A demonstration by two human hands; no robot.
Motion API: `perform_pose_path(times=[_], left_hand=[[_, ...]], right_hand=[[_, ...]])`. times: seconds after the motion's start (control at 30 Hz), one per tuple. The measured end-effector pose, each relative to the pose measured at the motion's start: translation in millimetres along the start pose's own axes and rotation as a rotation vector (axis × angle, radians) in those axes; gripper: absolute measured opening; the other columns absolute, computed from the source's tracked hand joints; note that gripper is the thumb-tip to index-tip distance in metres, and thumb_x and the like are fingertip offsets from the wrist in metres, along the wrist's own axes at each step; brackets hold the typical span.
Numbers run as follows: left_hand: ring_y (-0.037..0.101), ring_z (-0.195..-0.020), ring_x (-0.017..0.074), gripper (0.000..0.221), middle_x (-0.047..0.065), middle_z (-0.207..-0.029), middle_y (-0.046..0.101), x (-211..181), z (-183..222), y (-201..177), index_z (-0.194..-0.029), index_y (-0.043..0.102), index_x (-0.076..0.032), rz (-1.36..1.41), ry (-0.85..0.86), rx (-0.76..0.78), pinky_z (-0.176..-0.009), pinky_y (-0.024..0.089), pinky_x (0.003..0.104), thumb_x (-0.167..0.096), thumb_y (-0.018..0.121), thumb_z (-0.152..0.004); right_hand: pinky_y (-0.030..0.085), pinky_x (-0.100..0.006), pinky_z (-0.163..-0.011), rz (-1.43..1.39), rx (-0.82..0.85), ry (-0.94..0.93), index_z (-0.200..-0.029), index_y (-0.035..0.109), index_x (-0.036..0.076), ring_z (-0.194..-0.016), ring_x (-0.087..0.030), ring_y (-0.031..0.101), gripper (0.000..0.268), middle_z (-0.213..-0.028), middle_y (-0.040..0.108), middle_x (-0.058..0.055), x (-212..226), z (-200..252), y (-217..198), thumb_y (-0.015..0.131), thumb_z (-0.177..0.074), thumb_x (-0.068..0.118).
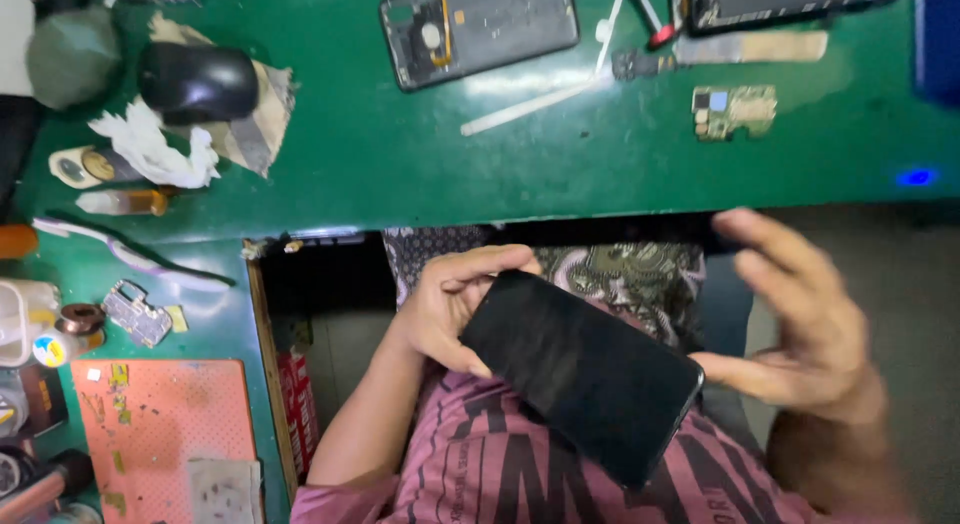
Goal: Testing a mobile phone with a USB charger and disassembling it to inspect the internal circuit board.
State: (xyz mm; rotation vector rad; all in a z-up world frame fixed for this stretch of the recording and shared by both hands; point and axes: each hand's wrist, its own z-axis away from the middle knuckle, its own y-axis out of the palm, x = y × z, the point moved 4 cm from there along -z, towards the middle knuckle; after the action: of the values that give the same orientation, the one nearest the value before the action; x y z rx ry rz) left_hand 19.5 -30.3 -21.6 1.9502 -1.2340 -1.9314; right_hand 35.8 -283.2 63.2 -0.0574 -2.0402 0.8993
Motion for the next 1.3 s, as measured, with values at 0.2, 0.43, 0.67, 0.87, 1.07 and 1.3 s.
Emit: perform_pose_path(times=[0.2,0.43,0.67,0.87,1.07,1.3], left_hand=[[0.034,-0.129,0.0279,0.055,0.016,-0.133,0.037,7,9,-1,-0.125,0.038,0.000,-0.159,-0.165,0.182,-0.113,0.024,0.041,-0.035,0.053,-0.085],[0.043,-0.125,0.0253,0.051,0.012,-0.129,0.043,-24,-2,24,-0.122,0.043,-0.006,-0.705,-0.075,0.026,-0.113,0.029,0.041,-0.008,0.069,-0.078],[0.064,-0.093,0.0269,0.021,0.013,-0.098,0.062,-16,-33,29,-0.100,0.057,0.000,-0.710,0.057,-0.108,-0.088,0.054,0.035,-0.003,0.063,-0.080],[0.064,-0.093,0.0259,0.019,0.010,-0.099,0.062,1,-45,17,-0.102,0.056,0.000,-0.670,0.063,-0.014,-0.086,0.055,0.034,-0.002,0.058,-0.084],[0.064,-0.092,0.0237,0.028,0.008,-0.100,0.062,10,-47,12,-0.103,0.056,-0.004,-0.663,0.040,0.019,-0.087,0.054,0.030,-0.003,0.068,-0.078],[0.060,-0.101,0.0173,0.029,0.005,-0.107,0.060,8,-48,7,-0.107,0.055,-0.003,-0.584,-0.086,0.014,-0.096,0.045,0.025,-0.003,0.065,-0.080]], right_hand=[[0.044,-0.052,-0.090,-0.443,0.191,-0.209,-0.094,0.053,0.000,-0.090,-0.029,0.065,0.041,-0.096,0.061,-0.017,24,-37,64,0.029,-0.090,0.032],[0.049,-0.042,-0.082,-0.132,0.155,-0.110,-0.082,0.057,-0.006,-0.081,-0.026,0.063,0.016,-0.085,0.062,-0.016,-2,-42,76,0.045,-0.081,0.004],[0.050,-0.037,-0.078,-0.166,0.234,0.071,-0.085,0.056,-0.007,-0.081,-0.029,0.063,0.034,-0.088,0.061,-0.019,-27,-36,76,0.039,-0.084,0.022],[0.052,-0.035,-0.077,-0.167,0.279,0.163,-0.084,0.056,-0.008,-0.080,-0.029,0.064,0.034,-0.087,0.061,-0.020,-39,-35,70,0.039,-0.084,0.021],[0.053,-0.035,-0.073,-0.137,0.294,0.210,-0.082,0.056,-0.008,-0.077,-0.029,0.065,0.030,-0.084,0.062,-0.019,-42,-37,71,0.044,-0.083,0.020],[0.052,-0.031,-0.068,-0.113,0.310,0.237,-0.084,0.057,-0.006,-0.073,-0.027,0.065,0.026,-0.082,0.062,-0.017,-46,-34,73,0.047,-0.082,0.018]])
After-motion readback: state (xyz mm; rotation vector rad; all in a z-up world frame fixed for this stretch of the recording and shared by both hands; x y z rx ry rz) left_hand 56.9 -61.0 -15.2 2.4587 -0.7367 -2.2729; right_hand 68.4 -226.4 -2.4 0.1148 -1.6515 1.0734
